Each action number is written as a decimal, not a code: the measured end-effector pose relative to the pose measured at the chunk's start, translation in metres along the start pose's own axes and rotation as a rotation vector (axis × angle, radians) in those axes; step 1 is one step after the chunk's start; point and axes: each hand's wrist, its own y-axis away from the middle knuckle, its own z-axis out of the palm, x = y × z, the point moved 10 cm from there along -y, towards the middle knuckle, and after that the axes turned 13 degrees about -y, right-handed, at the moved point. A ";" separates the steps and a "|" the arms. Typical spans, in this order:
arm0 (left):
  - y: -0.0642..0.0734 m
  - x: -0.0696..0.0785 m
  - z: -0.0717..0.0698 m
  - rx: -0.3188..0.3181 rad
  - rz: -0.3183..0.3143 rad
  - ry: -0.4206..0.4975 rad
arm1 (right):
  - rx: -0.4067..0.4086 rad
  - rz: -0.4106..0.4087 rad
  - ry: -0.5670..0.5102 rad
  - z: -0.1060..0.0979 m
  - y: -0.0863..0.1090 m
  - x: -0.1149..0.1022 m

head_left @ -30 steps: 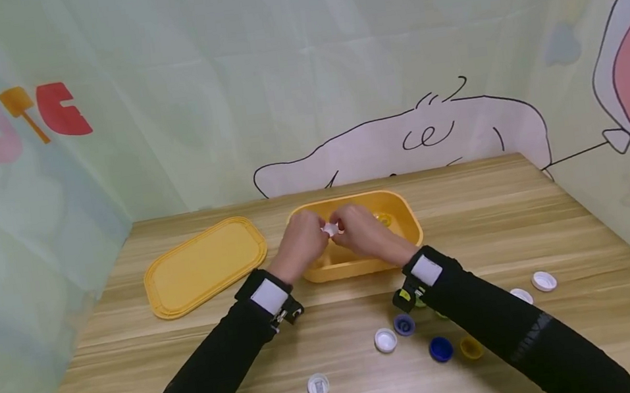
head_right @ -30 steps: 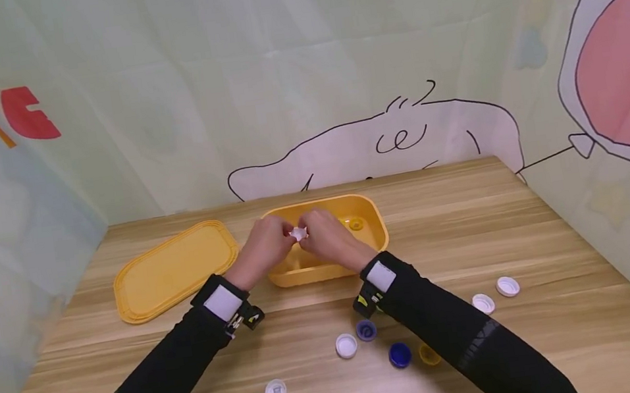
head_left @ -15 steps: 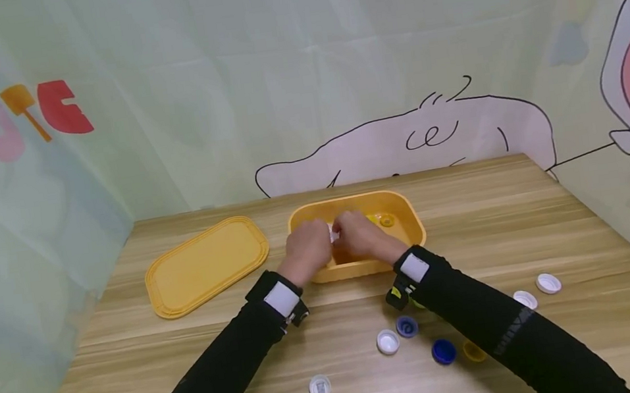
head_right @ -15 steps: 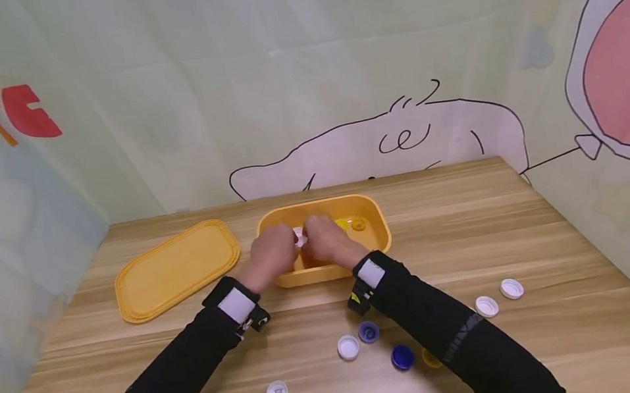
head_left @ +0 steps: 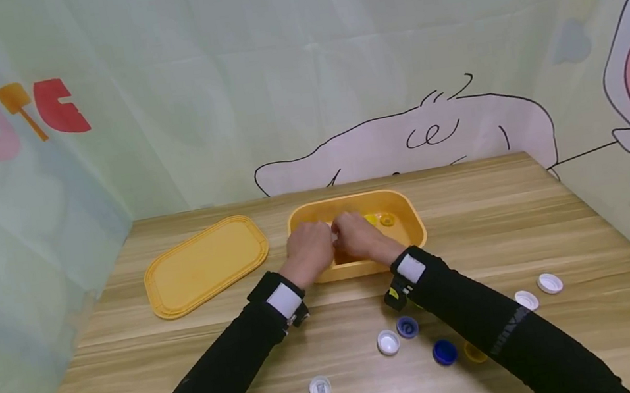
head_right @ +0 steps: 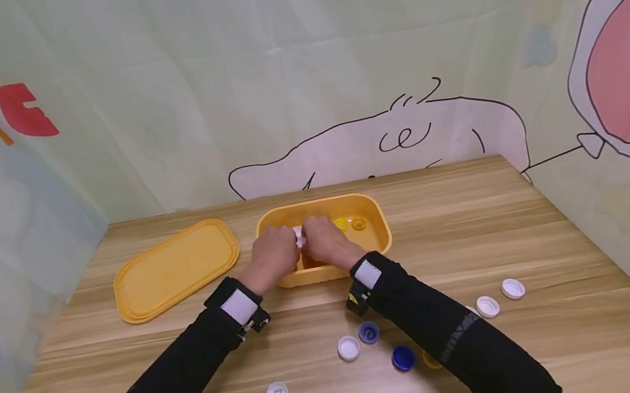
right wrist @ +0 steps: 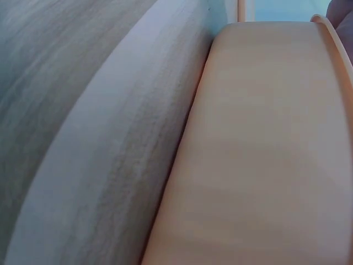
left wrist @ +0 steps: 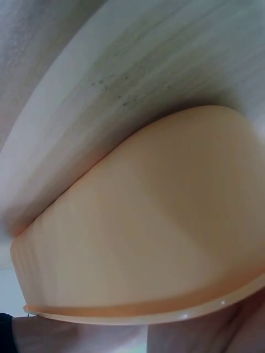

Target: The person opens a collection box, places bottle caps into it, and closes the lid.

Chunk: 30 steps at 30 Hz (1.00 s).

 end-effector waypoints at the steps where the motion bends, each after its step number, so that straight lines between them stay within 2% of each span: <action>1: 0.000 0.000 0.000 0.005 0.002 0.001 | 0.000 0.004 -0.005 0.000 0.000 0.000; 7: 0.000 0.000 0.000 0.017 0.012 0.023 | -0.006 0.017 -0.028 -0.001 0.001 0.002; 11: 0.000 -0.001 0.000 0.027 0.018 0.040 | 0.003 0.005 -0.002 -0.004 0.006 0.002; 17: 0.008 0.001 -0.011 0.075 0.046 0.090 | 0.043 -0.046 0.031 -0.017 0.020 -0.007; 22: 0.024 0.007 -0.030 0.180 0.112 0.113 | 0.079 -0.095 0.027 -0.029 0.037 -0.017; 25: 0.037 0.009 -0.040 0.226 0.131 0.131 | 0.094 -0.132 0.028 -0.034 0.049 -0.024; 27: 0.046 0.010 -0.043 0.225 0.136 0.162 | 0.100 -0.162 0.035 -0.037 0.058 -0.029; 30: 0.060 0.008 -0.044 0.188 0.132 0.221 | 0.110 -0.207 0.043 -0.039 0.075 -0.037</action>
